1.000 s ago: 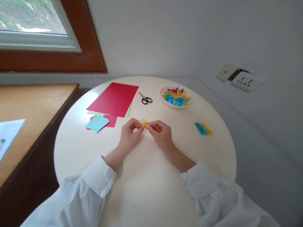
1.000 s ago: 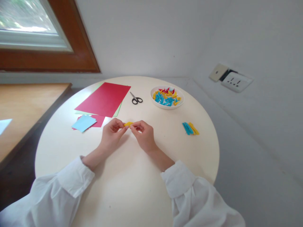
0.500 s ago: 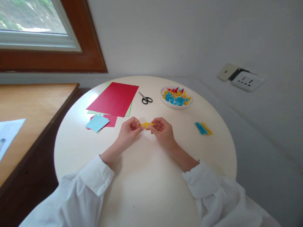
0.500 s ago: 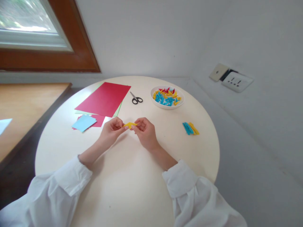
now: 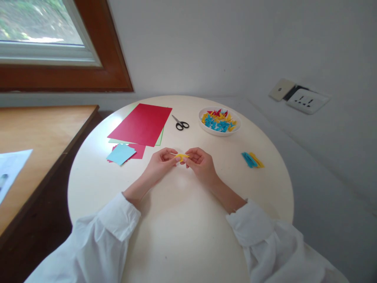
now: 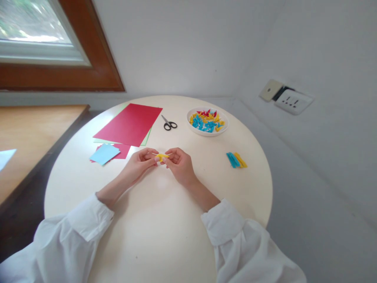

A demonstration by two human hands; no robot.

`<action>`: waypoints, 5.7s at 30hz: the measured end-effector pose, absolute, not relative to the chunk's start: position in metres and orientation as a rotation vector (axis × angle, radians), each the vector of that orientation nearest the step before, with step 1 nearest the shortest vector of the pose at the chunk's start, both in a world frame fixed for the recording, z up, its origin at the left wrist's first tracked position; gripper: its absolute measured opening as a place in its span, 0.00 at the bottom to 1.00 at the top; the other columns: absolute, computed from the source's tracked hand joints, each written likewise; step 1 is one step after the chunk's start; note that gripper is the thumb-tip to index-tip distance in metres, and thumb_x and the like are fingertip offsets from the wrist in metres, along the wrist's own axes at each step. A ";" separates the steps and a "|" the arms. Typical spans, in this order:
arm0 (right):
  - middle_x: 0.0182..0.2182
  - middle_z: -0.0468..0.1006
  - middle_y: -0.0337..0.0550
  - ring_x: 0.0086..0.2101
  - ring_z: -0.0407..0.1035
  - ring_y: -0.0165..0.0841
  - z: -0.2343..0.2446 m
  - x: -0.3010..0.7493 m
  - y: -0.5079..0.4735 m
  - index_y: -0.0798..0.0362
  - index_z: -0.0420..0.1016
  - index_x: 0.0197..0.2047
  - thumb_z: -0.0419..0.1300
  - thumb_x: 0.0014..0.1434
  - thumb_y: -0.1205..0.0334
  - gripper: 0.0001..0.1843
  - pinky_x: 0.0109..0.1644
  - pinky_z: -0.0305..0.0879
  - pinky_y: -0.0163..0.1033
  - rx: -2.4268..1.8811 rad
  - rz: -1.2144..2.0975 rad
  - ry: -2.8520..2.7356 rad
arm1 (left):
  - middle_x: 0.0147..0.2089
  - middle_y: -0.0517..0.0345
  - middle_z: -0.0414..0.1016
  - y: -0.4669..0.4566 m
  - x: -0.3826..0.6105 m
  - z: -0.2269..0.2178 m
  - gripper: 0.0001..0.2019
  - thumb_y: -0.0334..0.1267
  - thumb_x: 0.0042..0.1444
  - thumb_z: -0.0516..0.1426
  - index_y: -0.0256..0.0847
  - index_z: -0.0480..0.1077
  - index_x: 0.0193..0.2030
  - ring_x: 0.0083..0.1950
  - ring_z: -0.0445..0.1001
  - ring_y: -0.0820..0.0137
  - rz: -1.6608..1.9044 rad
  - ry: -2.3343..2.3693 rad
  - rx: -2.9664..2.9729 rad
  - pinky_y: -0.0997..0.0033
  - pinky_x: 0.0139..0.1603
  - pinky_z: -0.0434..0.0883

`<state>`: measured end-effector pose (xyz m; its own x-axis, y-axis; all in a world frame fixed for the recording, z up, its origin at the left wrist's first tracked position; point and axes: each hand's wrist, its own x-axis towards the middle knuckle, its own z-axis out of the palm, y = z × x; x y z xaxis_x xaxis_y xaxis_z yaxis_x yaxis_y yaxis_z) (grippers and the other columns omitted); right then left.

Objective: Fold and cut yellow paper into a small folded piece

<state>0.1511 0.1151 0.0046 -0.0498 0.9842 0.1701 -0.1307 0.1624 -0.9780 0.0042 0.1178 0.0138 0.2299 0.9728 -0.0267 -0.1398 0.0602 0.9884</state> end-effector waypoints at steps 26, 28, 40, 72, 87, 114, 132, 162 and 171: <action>0.23 0.72 0.36 0.25 0.68 0.27 -0.002 0.150 0.119 0.53 0.69 0.30 0.63 0.42 0.61 0.10 0.30 0.67 0.35 -1.014 1.026 -1.132 | 0.35 0.52 0.77 0.117 0.004 0.007 0.16 0.45 0.42 0.62 0.37 0.75 0.36 0.34 0.73 0.68 1.011 1.077 1.276 0.72 0.34 0.67; 0.22 0.72 0.35 0.24 0.68 0.27 -0.001 0.149 0.119 0.53 0.69 0.30 0.63 0.42 0.61 0.11 0.29 0.67 0.34 -1.013 1.026 -1.096 | 0.33 0.51 0.77 0.118 0.005 0.005 0.14 0.44 0.41 0.63 0.36 0.75 0.32 0.33 0.72 0.68 1.018 1.099 1.248 0.71 0.34 0.67; 0.21 0.75 0.35 0.25 0.72 0.30 0.000 0.144 0.110 0.52 0.65 0.32 0.62 0.45 0.60 0.12 0.28 0.66 0.34 -1.014 1.206 -1.298 | 0.24 0.57 0.73 0.117 0.008 0.011 0.08 0.39 0.42 0.62 0.35 0.72 0.25 0.28 0.70 0.73 1.095 0.932 0.995 0.73 0.33 0.67; 0.26 0.77 0.39 0.29 0.72 0.31 0.000 0.151 0.115 0.53 0.75 0.27 0.62 0.44 0.62 0.05 0.35 0.69 0.37 -1.019 1.111 -1.386 | 0.23 0.63 0.72 0.114 0.009 0.013 0.07 0.35 0.46 0.57 0.40 0.64 0.33 0.28 0.71 0.74 1.093 0.990 1.175 0.73 0.33 0.67; 0.26 0.74 0.40 0.29 0.69 0.31 -0.003 0.153 0.116 0.53 0.72 0.27 0.61 0.48 0.60 0.05 0.35 0.67 0.37 -1.026 1.013 -1.381 | 0.27 0.58 0.73 0.112 0.010 0.015 0.09 0.39 0.43 0.62 0.36 0.69 0.28 0.32 0.72 0.71 1.166 0.989 1.296 0.71 0.35 0.67; 0.27 0.73 0.40 0.31 0.70 0.31 0.000 0.153 0.115 0.53 0.70 0.27 0.59 0.49 0.61 0.05 0.35 0.68 0.36 -1.033 0.935 -1.478 | 0.29 0.56 0.73 0.112 0.008 0.008 0.05 0.38 0.48 0.57 0.38 0.69 0.29 0.31 0.70 0.71 1.189 1.155 1.578 0.73 0.32 0.65; 0.29 0.75 0.43 0.32 0.70 0.33 -0.004 0.151 0.115 0.52 0.71 0.28 0.60 0.49 0.60 0.05 0.37 0.68 0.38 -1.076 0.904 -1.434 | 0.29 0.61 0.66 0.112 0.012 0.006 0.04 0.34 0.48 0.56 0.40 0.63 0.29 0.32 0.68 0.73 1.307 1.101 1.596 0.73 0.35 0.66; 0.25 0.74 0.41 0.29 0.69 0.31 -0.003 0.149 0.113 0.54 0.71 0.26 0.60 0.47 0.63 0.04 0.35 0.66 0.37 -1.036 0.898 -1.439 | 0.30 0.57 0.72 0.112 0.013 0.012 0.08 0.39 0.47 0.58 0.37 0.68 0.30 0.32 0.72 0.70 1.232 1.180 1.469 0.72 0.33 0.67; 0.24 0.71 0.36 0.26 0.69 0.29 0.004 0.145 0.111 0.53 0.66 0.27 0.62 0.45 0.62 0.08 0.31 0.65 0.34 -1.025 1.007 -1.317 | 0.31 0.56 0.72 0.113 0.012 0.006 0.06 0.38 0.49 0.57 0.37 0.68 0.32 0.33 0.71 0.70 1.266 1.198 1.591 0.71 0.35 0.68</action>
